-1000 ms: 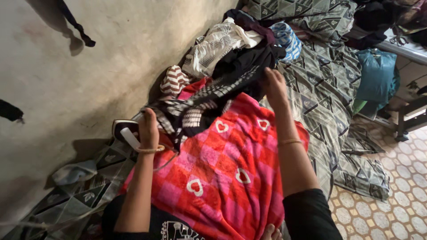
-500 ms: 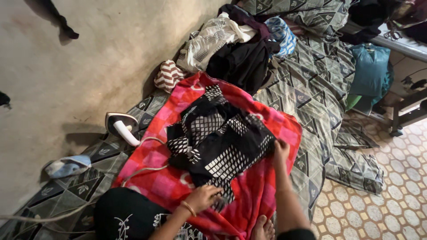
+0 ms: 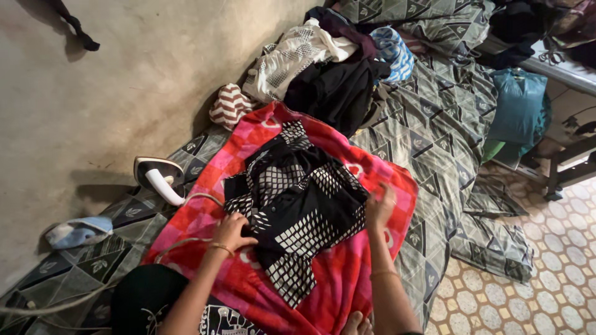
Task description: The person irons a black and white patterned shirt on a pink towel laid out on a bed. They use a white electric iron to smooth the fabric, adjusting the shirt's position and folding the sleeves during the process.
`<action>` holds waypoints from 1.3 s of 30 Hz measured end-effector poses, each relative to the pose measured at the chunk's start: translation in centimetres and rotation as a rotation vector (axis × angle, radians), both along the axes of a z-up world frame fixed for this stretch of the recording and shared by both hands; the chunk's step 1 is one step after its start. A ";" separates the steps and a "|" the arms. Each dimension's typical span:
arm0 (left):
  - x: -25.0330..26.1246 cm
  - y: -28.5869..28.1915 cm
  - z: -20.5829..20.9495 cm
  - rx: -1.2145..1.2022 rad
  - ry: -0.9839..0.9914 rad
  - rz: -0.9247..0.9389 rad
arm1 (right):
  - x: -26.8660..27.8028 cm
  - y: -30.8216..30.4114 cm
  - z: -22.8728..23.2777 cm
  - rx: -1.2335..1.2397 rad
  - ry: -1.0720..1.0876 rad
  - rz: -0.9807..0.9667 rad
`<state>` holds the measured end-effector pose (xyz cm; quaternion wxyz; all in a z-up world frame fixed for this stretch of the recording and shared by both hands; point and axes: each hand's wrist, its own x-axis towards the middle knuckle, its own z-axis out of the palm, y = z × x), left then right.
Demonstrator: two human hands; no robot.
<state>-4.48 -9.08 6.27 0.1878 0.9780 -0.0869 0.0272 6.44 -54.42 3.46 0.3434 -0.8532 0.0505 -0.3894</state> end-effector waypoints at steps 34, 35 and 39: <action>-7.0 -6.6 0.8 -0.193 -0.129 -0.570 | -4.3 -1.8 -1.8 -0.159 0.277 -0.210; -8.1 -7.8 0.0 -0.163 -0.071 -0.647 | -5.0 -1.9 -1.7 -0.200 0.241 -0.168; -9.9 -10.0 -4.6 -0.083 -0.126 -0.689 | -5.2 -1.9 -1.2 -0.336 0.219 -0.094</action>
